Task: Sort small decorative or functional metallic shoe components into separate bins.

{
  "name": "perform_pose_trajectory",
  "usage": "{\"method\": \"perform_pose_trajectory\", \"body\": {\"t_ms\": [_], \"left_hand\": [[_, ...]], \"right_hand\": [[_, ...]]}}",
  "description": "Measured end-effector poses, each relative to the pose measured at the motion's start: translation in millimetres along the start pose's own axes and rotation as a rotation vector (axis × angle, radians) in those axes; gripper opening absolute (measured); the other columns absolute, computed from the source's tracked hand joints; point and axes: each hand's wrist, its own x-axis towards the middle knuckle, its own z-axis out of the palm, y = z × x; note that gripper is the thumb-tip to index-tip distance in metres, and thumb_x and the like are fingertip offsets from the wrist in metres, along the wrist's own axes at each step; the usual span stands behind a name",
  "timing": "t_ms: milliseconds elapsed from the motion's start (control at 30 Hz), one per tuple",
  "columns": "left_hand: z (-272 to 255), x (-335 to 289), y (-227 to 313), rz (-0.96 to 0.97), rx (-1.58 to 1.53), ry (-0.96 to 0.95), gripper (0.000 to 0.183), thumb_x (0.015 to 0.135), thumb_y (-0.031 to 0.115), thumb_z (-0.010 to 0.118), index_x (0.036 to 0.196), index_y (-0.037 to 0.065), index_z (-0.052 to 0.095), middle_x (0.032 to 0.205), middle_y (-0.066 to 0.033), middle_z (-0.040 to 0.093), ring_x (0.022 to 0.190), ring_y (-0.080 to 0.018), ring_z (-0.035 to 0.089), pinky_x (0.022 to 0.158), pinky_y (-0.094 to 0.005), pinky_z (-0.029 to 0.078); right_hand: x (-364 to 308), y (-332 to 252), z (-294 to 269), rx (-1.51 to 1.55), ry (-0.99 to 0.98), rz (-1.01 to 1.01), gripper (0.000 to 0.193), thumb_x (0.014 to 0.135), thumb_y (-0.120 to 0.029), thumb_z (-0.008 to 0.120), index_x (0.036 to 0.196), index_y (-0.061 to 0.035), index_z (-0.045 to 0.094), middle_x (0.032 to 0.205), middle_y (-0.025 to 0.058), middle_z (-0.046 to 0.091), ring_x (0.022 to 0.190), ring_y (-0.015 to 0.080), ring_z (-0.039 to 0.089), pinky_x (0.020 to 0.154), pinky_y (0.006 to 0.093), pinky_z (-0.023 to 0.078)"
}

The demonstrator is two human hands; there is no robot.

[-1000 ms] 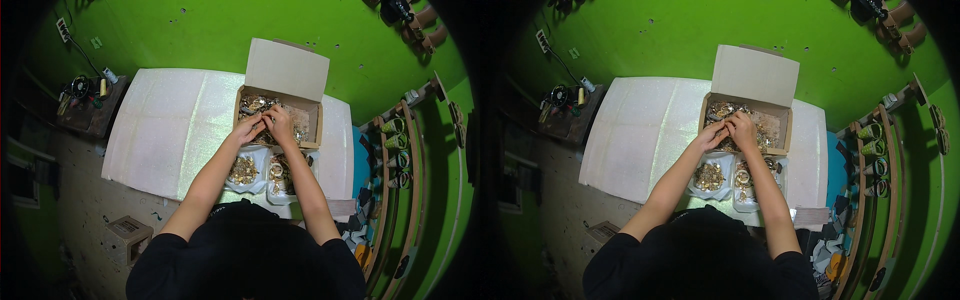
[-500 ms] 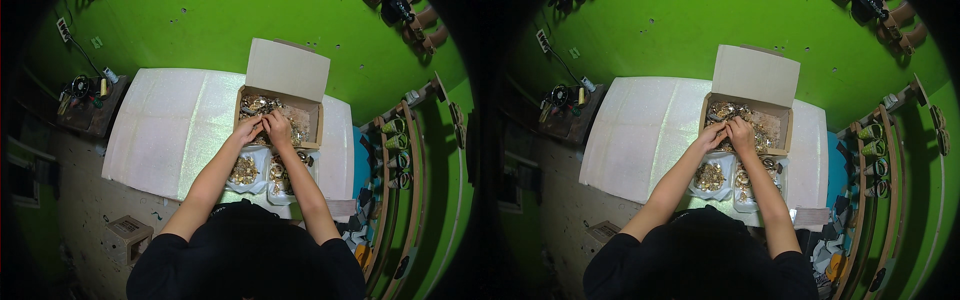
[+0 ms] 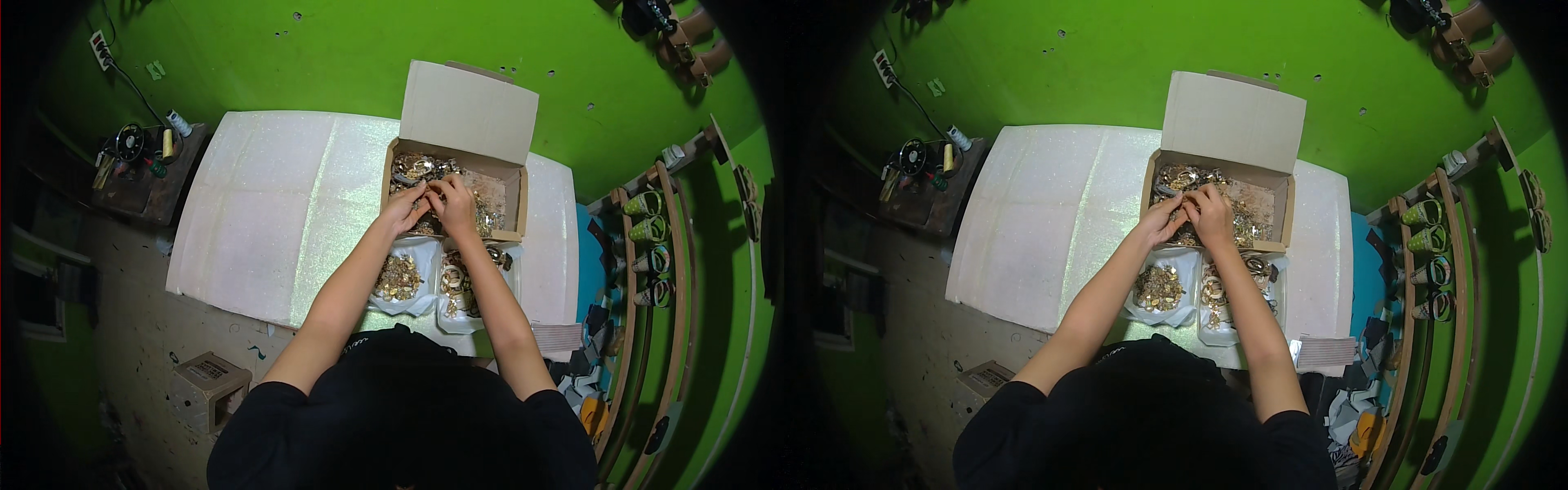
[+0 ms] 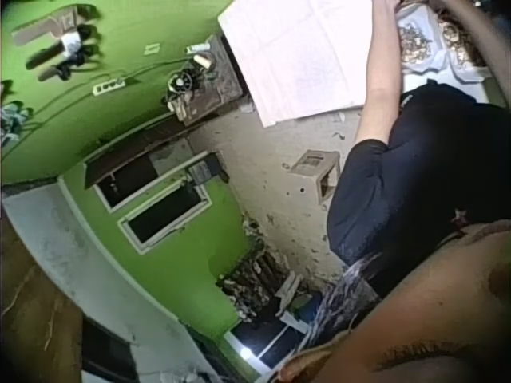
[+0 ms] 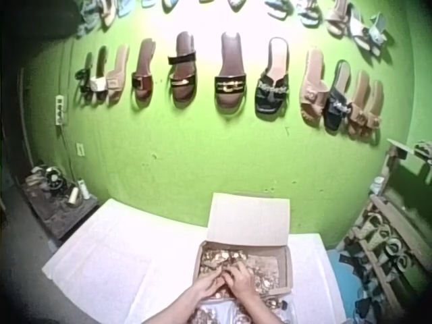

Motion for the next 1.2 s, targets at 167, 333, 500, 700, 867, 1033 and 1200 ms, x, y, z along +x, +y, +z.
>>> {"method": "perform_pose_trajectory", "body": {"t_ms": [167, 333, 500, 700, 867, 1033, 1200], "left_hand": [[0, 2, 1, -0.042, 0.018, -0.019, 0.022, 0.083, 0.019, 0.051, 0.092, -0.001, 0.051, 0.087, -0.008, 0.051, 0.078, -0.0131, 0.051, 0.07, -0.0225, 0.05], [1, 0, 1, -0.024, 0.054, 0.016, 0.022, 0.082, 0.02, 0.053, 0.091, 0.0, 0.051, 0.086, -0.0067, 0.052, 0.077, -0.0119, 0.052, 0.068, -0.0208, 0.05], [2, 1, -1, -0.007, 0.051, 0.038, 0.022, 0.082, 0.019, 0.053, 0.092, 0.0, 0.051, 0.088, -0.0072, 0.052, 0.078, -0.012, 0.052, 0.068, -0.0206, 0.05], [0, 1, -2, -0.009, 0.019, 0.013, 0.02, 0.083, 0.017, 0.05, 0.094, 0.0, 0.051, 0.09, -0.0076, 0.052, 0.081, -0.0128, 0.052, 0.072, -0.0217, 0.05], [2, -2, -2, -0.003, 0.035, -0.001, 0.021, 0.084, 0.016, 0.048, 0.095, -0.001, 0.05, 0.092, -0.0079, 0.051, 0.084, -0.0132, 0.051, 0.075, -0.0228, 0.049], [3, -2, -1, -0.006, 0.041, -0.005, 0.023, 0.085, 0.018, 0.047, 0.096, -0.003, 0.049, 0.093, -0.0078, 0.051, 0.085, -0.0127, 0.051, 0.076, -0.0225, 0.048], [0, 0, -3, 0.007, 0.049, -0.032, 0.025, 0.085, 0.018, 0.046, 0.099, -0.003, 0.048, 0.094, -0.0087, 0.051, 0.087, -0.0133, 0.052, 0.077, -0.0229, 0.048]], "right_hand": [[0, 1, -1, 0.051, -0.032, 0.063, 0.012, 0.065, -0.014, 0.063, 0.074, -0.0063, 0.06, 0.073, 0.0055, 0.052, 0.064, 0.0244, 0.053, 0.059, 0.0338, 0.041], [2, 0, -3, 0.013, -0.021, -0.028, 0.009, 0.064, -0.012, 0.064, 0.07, -0.0059, 0.06, 0.07, 0.0055, 0.052, 0.062, 0.0238, 0.054, 0.056, 0.0333, 0.041], [0, -1, 0, -0.011, 0.018, -0.093, 0.007, 0.063, -0.01, 0.064, 0.068, -0.0059, 0.06, 0.068, 0.006, 0.052, 0.06, 0.0234, 0.054, 0.052, 0.0332, 0.042], [-4, -3, 5, 0.08, 0.038, 0.065, 0.008, 0.065, -0.01, 0.063, 0.071, -0.0047, 0.061, 0.07, 0.0069, 0.053, 0.061, 0.0239, 0.055, 0.055, 0.0311, 0.043], [-7, -5, 7, 0.205, 0.038, 0.249, 0.009, 0.067, -0.009, 0.063, 0.073, -0.0027, 0.061, 0.07, 0.0083, 0.052, 0.061, 0.0212, 0.054, 0.056, 0.0292, 0.043], [-8, -3, 11, 0.23, 0.086, 0.266, 0.009, 0.067, -0.008, 0.063, 0.074, -0.0024, 0.062, 0.071, 0.0094, 0.051, 0.065, 0.0224, 0.052, 0.058, 0.0296, 0.042], [-9, -2, 14, 0.24, 0.105, 0.271, 0.009, 0.066, -0.007, 0.063, 0.074, -0.0021, 0.061, 0.073, 0.01, 0.049, 0.068, 0.023, 0.052, 0.06, 0.0299, 0.041]]}}
